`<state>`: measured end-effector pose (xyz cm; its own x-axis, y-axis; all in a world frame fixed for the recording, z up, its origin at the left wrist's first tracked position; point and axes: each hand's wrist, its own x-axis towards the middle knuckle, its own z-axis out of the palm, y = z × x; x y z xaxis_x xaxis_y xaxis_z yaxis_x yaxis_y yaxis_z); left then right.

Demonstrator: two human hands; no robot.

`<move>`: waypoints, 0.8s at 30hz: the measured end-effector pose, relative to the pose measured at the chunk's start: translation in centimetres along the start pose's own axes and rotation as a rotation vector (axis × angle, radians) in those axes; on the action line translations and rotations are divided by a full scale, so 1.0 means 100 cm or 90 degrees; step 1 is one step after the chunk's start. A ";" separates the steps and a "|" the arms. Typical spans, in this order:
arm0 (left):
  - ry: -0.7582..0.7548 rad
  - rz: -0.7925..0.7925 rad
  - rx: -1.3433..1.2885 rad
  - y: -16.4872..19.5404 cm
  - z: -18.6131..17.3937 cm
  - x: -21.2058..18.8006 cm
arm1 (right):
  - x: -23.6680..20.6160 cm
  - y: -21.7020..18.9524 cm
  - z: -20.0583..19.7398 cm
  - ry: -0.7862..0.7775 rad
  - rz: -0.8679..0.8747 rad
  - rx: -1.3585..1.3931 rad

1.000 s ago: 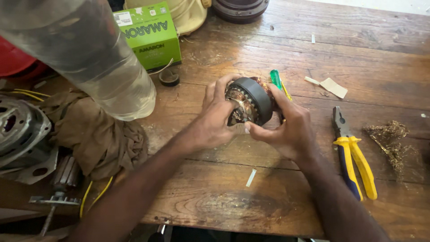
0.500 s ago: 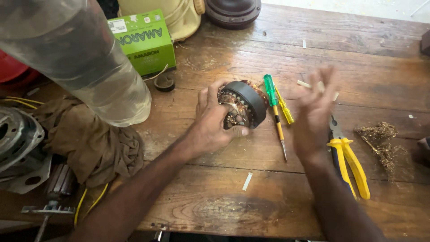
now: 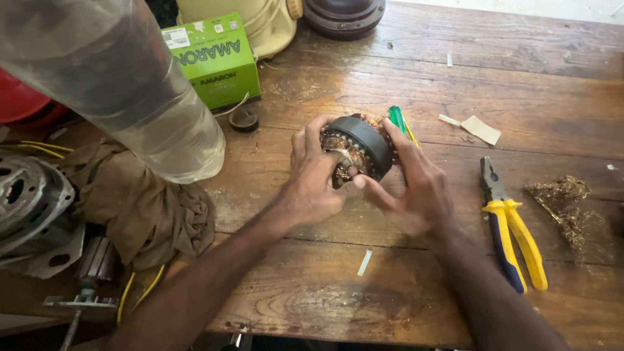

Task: The person holds an electric motor stator on a wooden workbench and uses screwdrivers and pliers to pry and pull copper windings out of the motor housing. They reposition the motor repeatedly, tear loose winding bundles by hand, and set the extracted copper coils on the bench beside the motor.

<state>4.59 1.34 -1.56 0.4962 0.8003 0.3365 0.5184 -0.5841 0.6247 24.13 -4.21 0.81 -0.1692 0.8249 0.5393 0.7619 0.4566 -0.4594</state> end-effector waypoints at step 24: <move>0.035 -0.025 -0.058 0.002 0.001 -0.002 | 0.004 -0.005 -0.003 -0.004 -0.015 0.044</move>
<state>4.74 1.06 -1.57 0.4369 0.8300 0.3467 0.4697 -0.5393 0.6990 23.81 -4.22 1.44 -0.1902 0.8157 0.5463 0.7127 0.4975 -0.4946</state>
